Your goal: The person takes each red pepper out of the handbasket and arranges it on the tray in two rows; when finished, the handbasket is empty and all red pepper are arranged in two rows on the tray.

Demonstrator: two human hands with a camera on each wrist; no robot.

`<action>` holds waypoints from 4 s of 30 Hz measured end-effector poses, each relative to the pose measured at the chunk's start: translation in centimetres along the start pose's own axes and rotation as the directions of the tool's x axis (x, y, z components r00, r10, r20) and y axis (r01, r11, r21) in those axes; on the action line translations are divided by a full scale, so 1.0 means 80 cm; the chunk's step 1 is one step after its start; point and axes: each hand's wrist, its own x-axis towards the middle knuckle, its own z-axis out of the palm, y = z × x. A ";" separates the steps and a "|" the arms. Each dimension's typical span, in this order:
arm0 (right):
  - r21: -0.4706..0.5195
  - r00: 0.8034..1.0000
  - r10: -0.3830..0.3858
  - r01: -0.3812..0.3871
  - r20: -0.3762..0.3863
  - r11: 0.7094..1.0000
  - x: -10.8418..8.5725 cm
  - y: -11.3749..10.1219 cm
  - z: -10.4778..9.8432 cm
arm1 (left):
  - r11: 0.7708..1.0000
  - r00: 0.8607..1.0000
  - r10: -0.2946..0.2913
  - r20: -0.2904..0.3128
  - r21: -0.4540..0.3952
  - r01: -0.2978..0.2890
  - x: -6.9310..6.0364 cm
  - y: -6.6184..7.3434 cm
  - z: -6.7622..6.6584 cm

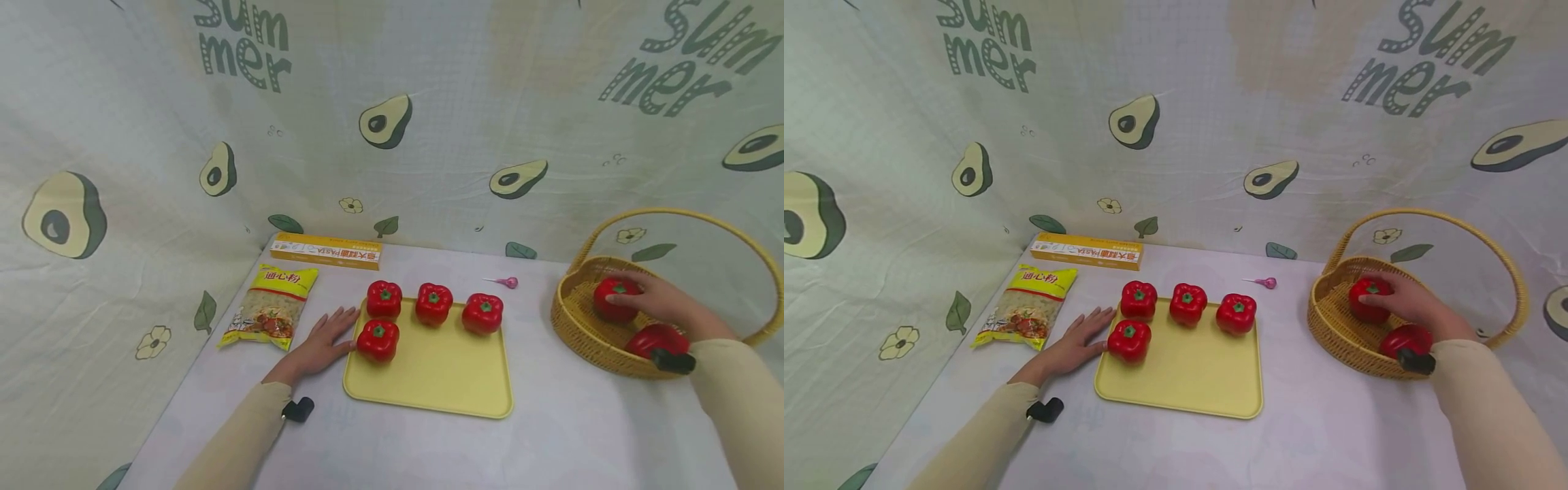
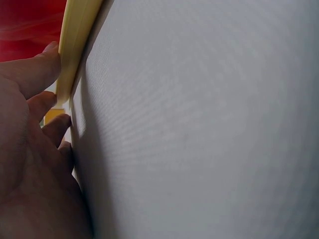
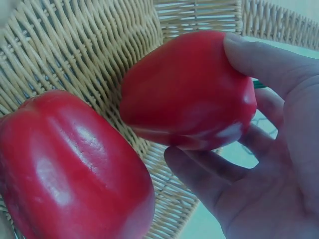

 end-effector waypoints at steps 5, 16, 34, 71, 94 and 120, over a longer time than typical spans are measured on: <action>-0.004 0.999 0.033 -0.033 -0.011 0.999 -0.003 -0.003 -0.001 | 1.000 1.000 0.001 0.001 0.005 -0.001 0.001 -0.001 0.000; 0.032 0.998 0.046 -0.045 -0.033 0.998 -0.015 -0.010 -0.003 | 1.000 1.000 -0.006 0.005 0.006 0.006 0.001 0.000 -0.001; 0.066 0.992 0.024 -0.016 -0.120 0.998 -0.035 -0.032 0.010 | 1.000 1.000 0.004 0.009 0.018 -0.004 0.004 -0.006 -0.001; 0.053 0.969 -0.087 0.102 -0.229 0.993 -0.070 -0.117 0.019 | 1.000 1.000 0.000 -0.005 0.000 0.000 -0.005 -0.008 -0.002; 0.092 0.959 -0.137 0.164 -0.249 0.982 -0.105 -0.152 0.047 | 1.000 1.000 0.009 0.030 0.009 -0.009 0.006 -0.004 0.000; 0.114 0.935 -0.255 0.290 -0.246 0.950 -0.107 -0.209 0.084 | 1.000 1.000 -0.022 0.017 0.003 0.022 0.001 -0.007 0.001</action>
